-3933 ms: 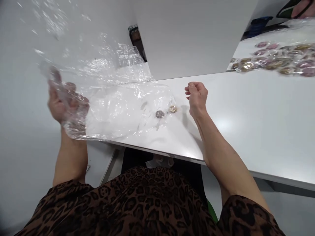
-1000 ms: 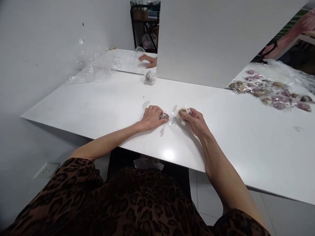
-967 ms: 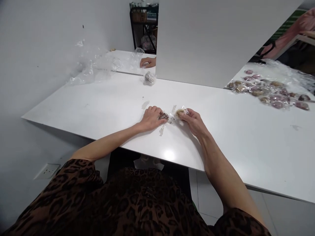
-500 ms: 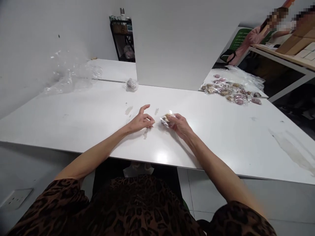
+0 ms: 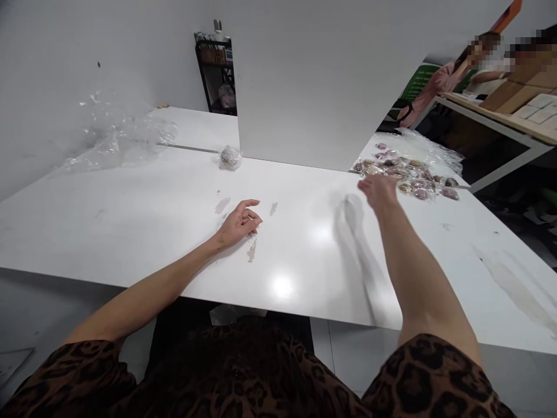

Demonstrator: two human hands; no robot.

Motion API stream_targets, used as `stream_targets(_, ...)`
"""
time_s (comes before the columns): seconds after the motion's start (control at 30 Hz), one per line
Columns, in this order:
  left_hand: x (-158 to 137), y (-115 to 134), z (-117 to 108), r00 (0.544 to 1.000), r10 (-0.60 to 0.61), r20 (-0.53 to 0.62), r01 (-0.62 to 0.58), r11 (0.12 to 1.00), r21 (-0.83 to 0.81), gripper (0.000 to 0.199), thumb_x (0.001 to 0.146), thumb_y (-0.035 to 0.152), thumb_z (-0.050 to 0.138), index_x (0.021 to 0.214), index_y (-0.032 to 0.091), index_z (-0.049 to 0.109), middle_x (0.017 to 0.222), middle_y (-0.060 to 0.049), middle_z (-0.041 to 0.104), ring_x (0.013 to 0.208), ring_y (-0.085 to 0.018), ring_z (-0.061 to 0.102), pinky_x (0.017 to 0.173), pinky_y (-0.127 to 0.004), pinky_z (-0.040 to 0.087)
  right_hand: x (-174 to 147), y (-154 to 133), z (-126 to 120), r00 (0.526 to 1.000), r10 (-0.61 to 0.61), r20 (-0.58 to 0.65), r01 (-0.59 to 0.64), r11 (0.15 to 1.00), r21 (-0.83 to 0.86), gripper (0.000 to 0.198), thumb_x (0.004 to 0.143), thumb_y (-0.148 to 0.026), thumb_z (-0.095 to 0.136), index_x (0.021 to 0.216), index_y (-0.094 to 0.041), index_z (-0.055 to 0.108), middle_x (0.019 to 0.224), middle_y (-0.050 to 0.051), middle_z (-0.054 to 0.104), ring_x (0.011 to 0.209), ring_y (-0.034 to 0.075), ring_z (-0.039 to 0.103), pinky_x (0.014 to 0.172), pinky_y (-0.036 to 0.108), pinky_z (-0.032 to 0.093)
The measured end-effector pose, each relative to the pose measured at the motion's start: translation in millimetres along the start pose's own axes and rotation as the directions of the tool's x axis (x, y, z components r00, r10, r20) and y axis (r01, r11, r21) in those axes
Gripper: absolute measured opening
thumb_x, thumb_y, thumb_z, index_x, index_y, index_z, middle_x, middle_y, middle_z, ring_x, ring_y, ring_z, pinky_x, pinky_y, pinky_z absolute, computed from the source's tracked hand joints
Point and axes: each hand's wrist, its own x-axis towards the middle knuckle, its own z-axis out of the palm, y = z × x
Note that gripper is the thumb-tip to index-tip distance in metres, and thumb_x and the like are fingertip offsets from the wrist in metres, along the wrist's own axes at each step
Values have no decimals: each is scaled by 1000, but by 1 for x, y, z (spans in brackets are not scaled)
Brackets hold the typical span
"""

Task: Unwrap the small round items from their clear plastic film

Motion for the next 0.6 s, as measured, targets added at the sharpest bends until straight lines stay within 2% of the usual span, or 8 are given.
stream_targets(0.03, 0, 0, 1, 1000, 0, -20, 0, 1000, -13, 50, 90, 31, 67, 135, 24, 49, 96, 1, 62, 68, -8, 63, 72, -27, 52, -21, 6, 12, 995, 99, -4, -99, 995, 18, 32, 81, -33, 78, 72, -23, 49, 64, -1, 54, 68, 17, 60, 73, 44, 58)
stream_targets(0.1, 0, -2, 2, 998, 7, -65, -10, 999, -33, 42, 89, 28, 65, 129, 23, 53, 94, 1, 62, 67, -8, 62, 71, -26, 52, -68, 14, 35, 980, 193, 47, -195, 980, 37, 28, 72, -29, 83, 77, -19, 57, 69, 3, 63, 67, 17, 65, 65, 37, 57)
stream_targets(0.17, 3, -5, 2, 992, 30, -121, -34, 999, -27, 35, 90, 25, 62, 124, 22, 56, 96, 0, 62, 69, -9, 63, 71, -27, 52, -115, 9, 55, 941, 284, 181, -302, 950, 78, 31, 67, -29, 86, 85, -17, 64, 79, 5, 70, 66, 15, 66, 61, 31, 54)
stream_targets(0.23, 9, -7, -3, 978, 67, -197, -63, 998, 23, 30, 91, 23, 59, 120, 20, 59, 100, -2, 63, 75, -11, 63, 75, -28, 52, -155, -4, 74, 903, 265, 337, -315, 944, 101, 34, 67, -35, 87, 90, -18, 69, 88, 6, 73, 69, 14, 66, 63, 29, 53)
stream_targets(0.3, 18, -6, -14, 950, 119, -288, -82, 987, 136, 28, 91, 21, 58, 118, 20, 62, 108, -5, 64, 84, -13, 62, 82, -30, 52, -185, -19, 91, 862, 196, 468, -275, 956, 106, 37, 71, -42, 86, 96, -18, 73, 93, 6, 74, 72, 14, 67, 67, 30, 53)
stream_targets(0.4, 38, 0, -42, 885, 190, -425, -38, 939, 342, 29, 90, 15, 58, 118, 19, 63, 125, -10, 63, 101, -17, 62, 98, -35, 50, -213, -32, 115, 785, 103, 610, -189, 979, 78, 41, 76, -51, 84, 99, -19, 74, 93, 6, 75, 73, 15, 66, 69, 32, 53)
stream_targets(0.47, 53, 5, -64, 838, 208, -505, 43, 897, 441, 33, 90, 14, 58, 122, 20, 62, 136, -12, 58, 117, -22, 59, 108, -39, 46, -222, -29, 129, 751, 64, 657, -148, 986, 72, 42, 78, -56, 81, 100, -20, 74, 92, 6, 74, 74, 16, 66, 71, 33, 54)
stream_targets(0.6, 87, 9, -96, 766, 157, -623, 263, 808, 527, 44, 91, 23, 63, 134, 23, 57, 148, -15, 50, 140, -32, 44, 119, -46, 34, -224, -12, 144, 747, 63, 661, -158, 984, 84, 46, 80, -61, 79, 100, -20, 72, 86, 6, 73, 73, 17, 64, 72, 35, 54)
